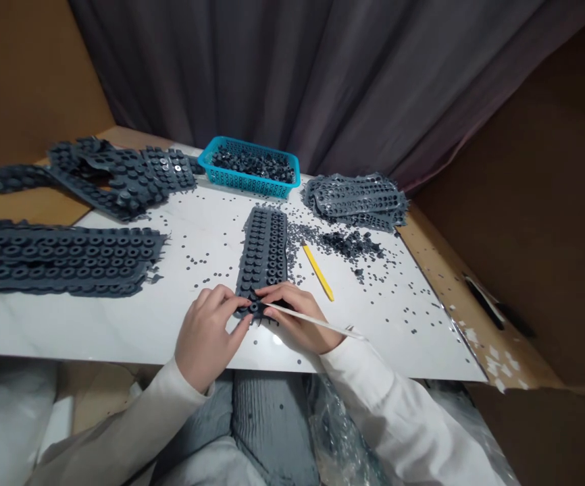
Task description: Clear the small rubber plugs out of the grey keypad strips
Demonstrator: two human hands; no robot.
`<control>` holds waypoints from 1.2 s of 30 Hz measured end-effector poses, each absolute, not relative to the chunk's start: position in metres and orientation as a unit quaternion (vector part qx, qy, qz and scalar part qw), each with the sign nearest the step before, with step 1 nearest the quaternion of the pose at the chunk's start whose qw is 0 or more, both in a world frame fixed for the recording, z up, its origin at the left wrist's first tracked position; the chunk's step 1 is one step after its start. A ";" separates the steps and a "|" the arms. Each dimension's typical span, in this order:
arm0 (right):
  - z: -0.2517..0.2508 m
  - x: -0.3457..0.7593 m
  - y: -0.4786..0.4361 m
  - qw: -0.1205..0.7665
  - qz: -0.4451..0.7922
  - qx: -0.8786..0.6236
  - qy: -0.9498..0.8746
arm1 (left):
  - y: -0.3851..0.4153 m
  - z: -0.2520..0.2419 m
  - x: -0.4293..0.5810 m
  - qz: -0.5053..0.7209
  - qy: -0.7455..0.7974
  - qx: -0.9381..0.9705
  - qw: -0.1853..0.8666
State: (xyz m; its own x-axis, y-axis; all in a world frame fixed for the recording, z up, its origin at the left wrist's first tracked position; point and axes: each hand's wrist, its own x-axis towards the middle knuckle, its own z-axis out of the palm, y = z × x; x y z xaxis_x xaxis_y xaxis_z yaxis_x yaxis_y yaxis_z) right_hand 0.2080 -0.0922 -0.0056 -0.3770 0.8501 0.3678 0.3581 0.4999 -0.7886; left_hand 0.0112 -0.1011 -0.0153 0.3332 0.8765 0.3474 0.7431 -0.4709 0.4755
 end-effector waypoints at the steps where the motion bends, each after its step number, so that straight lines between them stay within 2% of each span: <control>1: -0.006 0.208 -0.092 0.396 0.307 -0.386 -0.775 | -0.101 -0.015 0.011 0.284 0.502 0.809 0.116; 8: -0.009 0.209 -0.087 0.368 0.253 -0.354 -0.822 | -0.100 -0.017 0.012 0.268 0.503 0.813 0.119; 14: -0.010 0.207 -0.085 0.241 0.062 -0.336 -0.908 | -0.099 -0.014 0.012 0.259 0.500 0.816 0.130; 17: -0.010 0.204 -0.087 0.189 0.008 -0.332 -0.924 | -0.098 -0.013 0.012 0.250 0.497 0.821 0.130; 21: -0.006 0.205 -0.084 0.198 -0.020 -0.369 -0.908 | -0.097 -0.014 0.010 0.247 0.492 0.824 0.136; 24: 0.002 0.212 -0.075 0.266 0.004 -0.428 -0.864 | -0.098 -0.016 0.009 0.254 0.487 0.823 0.144; 29: 0.013 0.218 -0.067 0.363 0.164 -0.426 -0.813 | -0.100 -0.016 0.009 0.276 0.481 0.819 0.146; 32: 0.011 0.214 -0.070 0.357 0.223 -0.396 -0.816 | -0.101 -0.017 0.008 0.282 0.478 0.820 0.142; 36: 0.005 0.210 -0.072 0.336 0.241 -0.385 -0.825 | -0.100 -0.019 0.008 0.272 0.480 0.822 0.141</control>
